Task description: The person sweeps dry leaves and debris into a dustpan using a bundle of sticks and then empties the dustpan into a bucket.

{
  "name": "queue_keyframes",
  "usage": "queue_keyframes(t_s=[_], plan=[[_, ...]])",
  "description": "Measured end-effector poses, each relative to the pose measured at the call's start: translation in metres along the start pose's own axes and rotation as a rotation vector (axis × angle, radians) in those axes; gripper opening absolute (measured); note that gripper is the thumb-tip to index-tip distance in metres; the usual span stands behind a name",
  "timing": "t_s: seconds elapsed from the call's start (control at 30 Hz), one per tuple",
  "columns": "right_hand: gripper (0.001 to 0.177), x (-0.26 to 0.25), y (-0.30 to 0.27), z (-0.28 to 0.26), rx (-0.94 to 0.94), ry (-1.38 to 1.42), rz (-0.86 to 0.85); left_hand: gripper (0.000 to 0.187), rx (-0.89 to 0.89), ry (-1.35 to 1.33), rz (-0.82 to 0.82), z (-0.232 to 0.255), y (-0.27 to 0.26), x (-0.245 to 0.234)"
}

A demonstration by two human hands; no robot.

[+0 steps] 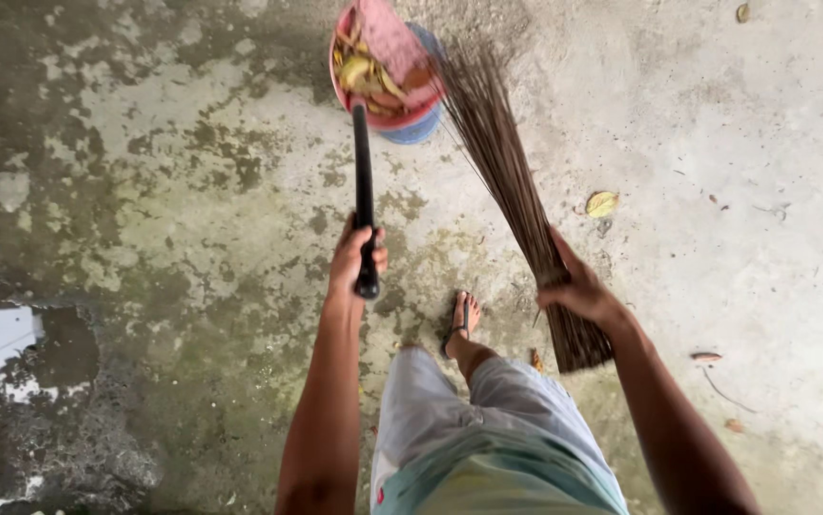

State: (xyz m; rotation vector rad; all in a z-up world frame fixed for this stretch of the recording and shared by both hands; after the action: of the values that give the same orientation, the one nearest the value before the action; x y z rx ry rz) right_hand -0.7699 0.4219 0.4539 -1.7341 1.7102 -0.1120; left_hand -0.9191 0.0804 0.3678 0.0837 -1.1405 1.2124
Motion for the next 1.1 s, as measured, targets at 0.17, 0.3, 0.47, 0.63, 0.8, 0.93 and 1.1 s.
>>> queue_keyframes(t_s=[0.17, 0.3, 0.47, 0.63, 0.8, 0.93, 1.1], plan=[[0.124, -0.018, 0.073, -0.028, 0.134, 0.021, -0.046, 0.073, 0.044, 0.211, 0.194, 0.043, 0.063, 0.041], [0.129, -0.019, 0.141, -0.043, 0.057, -0.062, -0.019, 0.077, -0.001, 0.392, 0.266, 0.055, 0.128, 0.041], [0.128, -0.002, 0.188, -0.061, -0.133, -0.064, 0.121, 0.077, 0.092, 0.851, 0.256, 0.066, 0.187, 0.014], [0.126, 0.024, 0.204, -0.051, 0.267, -0.086, 0.081, 0.077, 0.052, 1.023, 0.198, 0.064, 0.224, -0.016], [0.129, 0.039, 0.203, -0.053, 0.319, -0.155, 0.106, 0.075, 0.323, 1.417, 0.159, 0.072, 0.240, -0.043], [0.128, 0.045, 0.201, -0.063, 0.356, -0.184, 0.114, 0.076, 0.563, 1.449, 0.070, 0.079, 0.214, -0.048], [0.127, 0.055, 0.198, -0.069, 0.384, -0.260, 0.098, 0.081, 0.510, 1.493, 0.016, 0.093, 0.182, -0.040]])
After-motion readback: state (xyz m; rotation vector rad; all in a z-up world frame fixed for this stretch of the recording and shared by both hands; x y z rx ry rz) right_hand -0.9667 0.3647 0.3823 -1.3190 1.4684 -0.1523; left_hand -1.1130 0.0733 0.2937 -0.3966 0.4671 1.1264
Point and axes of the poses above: each hand's wrist, its own y-axis towards the middle knuckle, its own x-axis out of the palm, z = x × y, the point moved 7 cm from there along y, towards the middle knuckle, and after that the axes turned 2 degrees about -x, right-handed, at the moved point
